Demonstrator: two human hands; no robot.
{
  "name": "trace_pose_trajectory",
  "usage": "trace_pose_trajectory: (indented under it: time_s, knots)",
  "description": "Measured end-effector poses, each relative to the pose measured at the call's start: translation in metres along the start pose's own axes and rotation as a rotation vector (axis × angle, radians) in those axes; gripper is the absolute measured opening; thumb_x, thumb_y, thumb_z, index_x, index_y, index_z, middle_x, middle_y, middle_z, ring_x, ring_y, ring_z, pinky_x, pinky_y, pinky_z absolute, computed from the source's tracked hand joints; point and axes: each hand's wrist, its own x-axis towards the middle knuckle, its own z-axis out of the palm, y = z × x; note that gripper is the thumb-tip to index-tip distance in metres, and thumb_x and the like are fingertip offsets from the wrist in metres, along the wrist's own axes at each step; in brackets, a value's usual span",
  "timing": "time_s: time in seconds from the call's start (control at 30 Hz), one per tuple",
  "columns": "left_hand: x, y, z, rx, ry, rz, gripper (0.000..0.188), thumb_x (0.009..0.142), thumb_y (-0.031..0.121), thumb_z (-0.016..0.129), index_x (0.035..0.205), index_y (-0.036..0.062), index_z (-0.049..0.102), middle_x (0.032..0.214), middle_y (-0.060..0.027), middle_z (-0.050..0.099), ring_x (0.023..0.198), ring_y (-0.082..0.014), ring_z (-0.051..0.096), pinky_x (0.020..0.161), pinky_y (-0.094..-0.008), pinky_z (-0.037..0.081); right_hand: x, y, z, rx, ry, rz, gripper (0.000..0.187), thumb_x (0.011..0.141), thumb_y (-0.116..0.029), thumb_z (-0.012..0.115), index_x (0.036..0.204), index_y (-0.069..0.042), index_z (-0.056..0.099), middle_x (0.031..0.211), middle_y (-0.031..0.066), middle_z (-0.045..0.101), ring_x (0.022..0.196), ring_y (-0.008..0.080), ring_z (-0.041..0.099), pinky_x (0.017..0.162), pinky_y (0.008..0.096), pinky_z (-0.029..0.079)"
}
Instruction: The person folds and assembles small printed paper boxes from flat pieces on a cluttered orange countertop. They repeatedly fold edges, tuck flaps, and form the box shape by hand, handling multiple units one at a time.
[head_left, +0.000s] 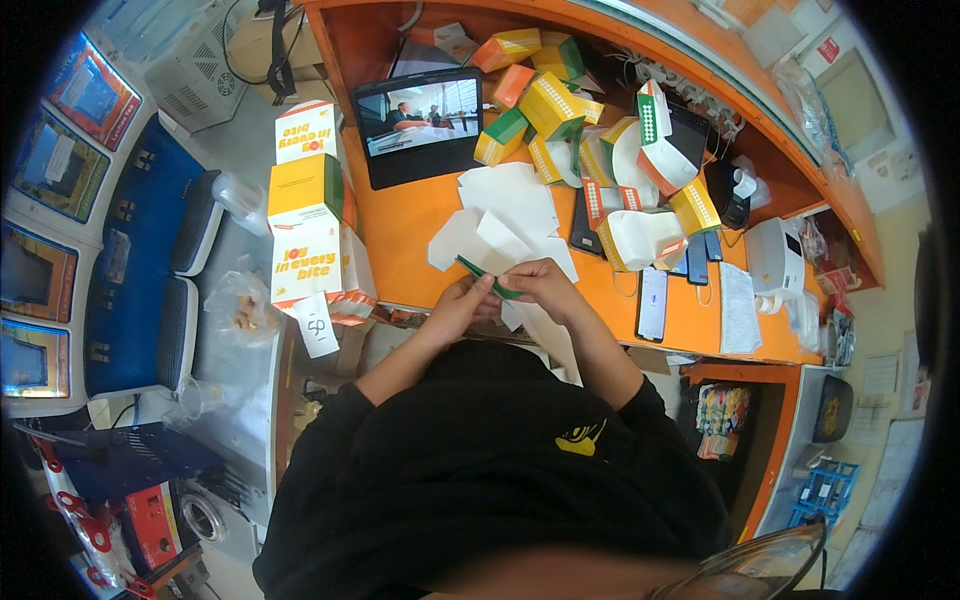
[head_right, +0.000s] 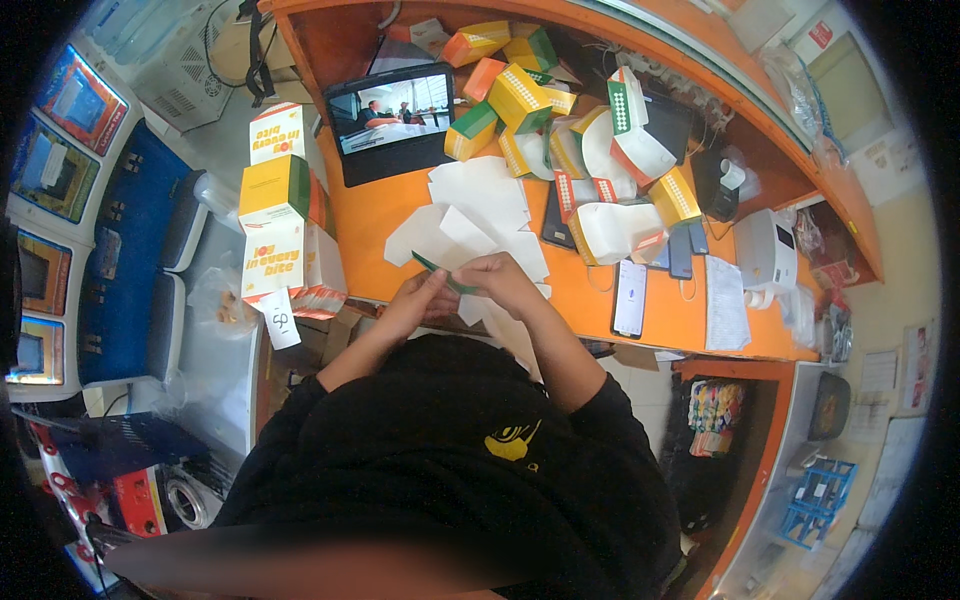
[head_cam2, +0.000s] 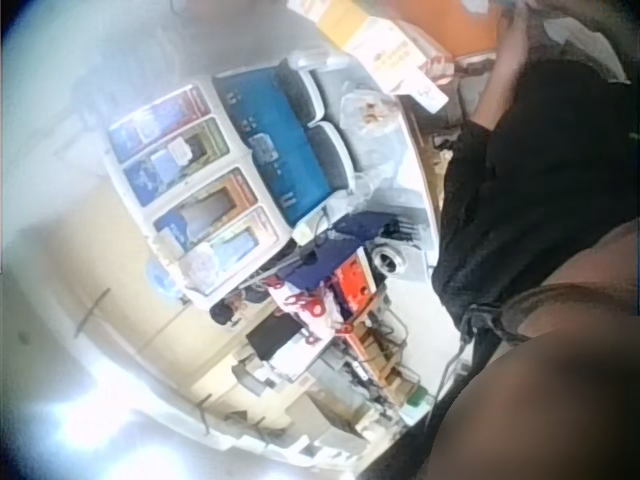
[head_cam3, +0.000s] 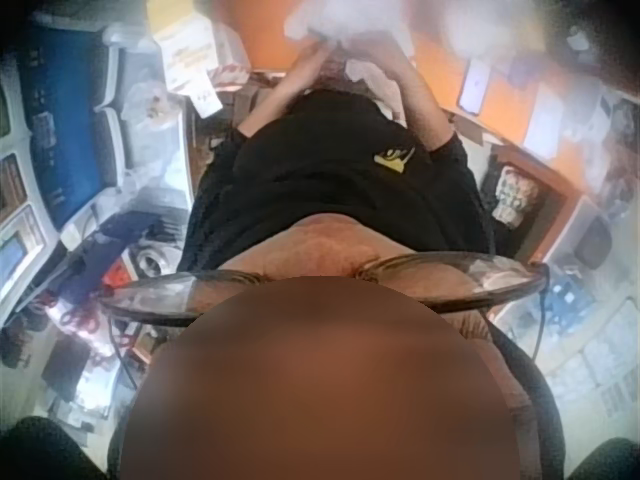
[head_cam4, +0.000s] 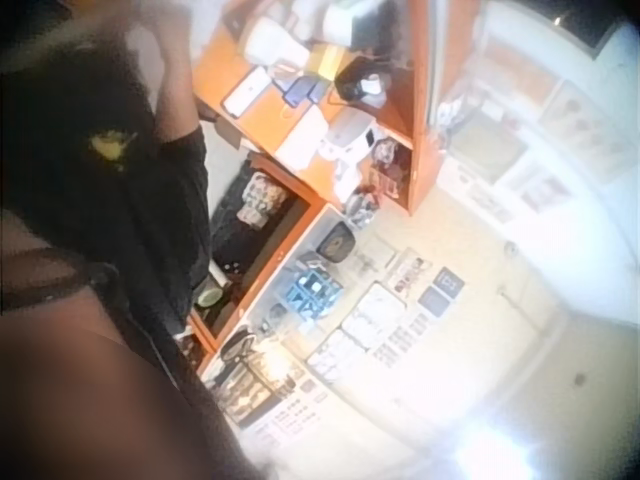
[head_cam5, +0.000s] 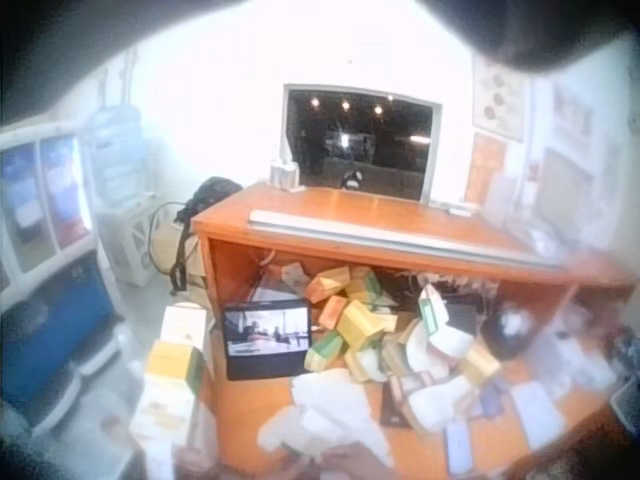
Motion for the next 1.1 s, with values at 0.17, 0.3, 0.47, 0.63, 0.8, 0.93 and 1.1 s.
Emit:
trace_pose_trajectory:
  time_s: [0.17, 0.3, 0.47, 0.63, 0.8, 0.93, 1.1]
  knots:
    - [0.002, -0.006, 0.006, -0.038, 0.009, 0.025, 0.052, 0.101, 0.044, 0.047, 0.121, -0.0042, 0.052, 0.102, -0.0144, 0.064, 0.092, -0.0207, 0.066, 0.084, -0.0325, 0.053, -0.004, -0.004, -0.008, -0.065, 0.01, -0.044, 0.02, 0.09, -0.018, 0.071, 0.097, 0.0, 0.072, 0.089, 0.0037, 0.07, 0.082, 0.0108, 0.064, 0.075, 0.0263, 0.053]
    - [0.009, -0.011, -0.002, 0.034, 0.088, 0.092, 0.044, 0.101, 0.031, 0.042, 0.121, -0.0063, 0.051, 0.106, -0.0177, 0.065, 0.092, -0.0231, 0.068, 0.079, -0.0341, 0.055, -0.005, -0.007, -0.002, -0.384, 0.196, -0.29, 0.017, 0.093, -0.014, 0.069, 0.096, 0.002, 0.071, 0.086, 0.0019, 0.069, 0.081, 0.0081, 0.063, 0.072, 0.0233, 0.052]
    - [0.013, -0.007, -0.015, -0.084, 0.144, -0.097, 0.046, 0.102, 0.033, 0.039, 0.124, -0.0068, 0.05, 0.112, -0.0191, 0.065, 0.096, -0.0285, 0.069, 0.081, -0.0371, 0.056, -0.014, -0.033, -0.002, -0.283, 0.327, -0.44, 0.014, 0.09, -0.008, 0.07, 0.096, 0.005, 0.07, 0.086, 0.0032, 0.071, 0.079, 0.007, 0.064, 0.07, 0.0224, 0.051]
    - [0.003, 0.006, -0.013, 0.069, 0.079, -0.126, 0.067, 0.101, 0.054, 0.039, 0.133, -0.0054, 0.042, 0.125, -0.0199, 0.059, 0.103, -0.0288, 0.066, 0.085, -0.0379, 0.055, -0.032, -0.058, 0.01, -0.317, 0.394, -0.479, 0.013, 0.09, -0.007, 0.07, 0.096, 0.004, 0.071, 0.088, 0.0054, 0.072, 0.08, 0.0071, 0.064, 0.071, 0.0226, 0.05]
    - [-0.029, 0.027, -0.011, 0.372, 0.108, 0.194, 0.073, 0.099, 0.057, 0.044, 0.138, -0.0047, 0.037, 0.129, -0.0193, 0.055, 0.11, -0.0301, 0.062, 0.089, -0.0364, 0.052, -0.047, -0.059, 0.039, -0.562, 0.178, -0.652, 0.018, 0.093, -0.016, 0.065, 0.098, 0.0, 0.071, 0.087, 0.0142, 0.071, 0.074, 0.0188, 0.067, 0.068, 0.029, 0.051]
    - [-0.042, 0.045, -0.003, 0.541, 0.22, 0.552, 0.072, 0.094, 0.037, 0.063, 0.146, 0.0003, 0.029, 0.121, -0.0204, 0.06, 0.105, -0.0328, 0.064, 0.085, -0.0376, 0.051, -0.052, -0.062, 0.053, -0.571, -0.032, -0.658, 0.032, 0.099, -0.029, 0.056, 0.108, 0.0, 0.065, 0.09, 0.0154, 0.071, 0.081, 0.0271, 0.069, 0.074, 0.0354, 0.051]
    - [-0.049, 0.055, 0.014, 0.82, 0.326, 0.768, 0.08, 0.083, 0.021, 0.076, 0.148, 0.005, 0.031, 0.128, -0.0218, 0.057, 0.102, -0.038, 0.065, 0.083, -0.0406, 0.053, -0.05, -0.074, 0.071, -0.434, 0.032, -0.787, 0.045, 0.092, -0.043, 0.064, 0.111, -0.003, 0.057, 0.097, 0.015, 0.068, 0.087, 0.0278, 0.069, 0.081, 0.0358, 0.053]
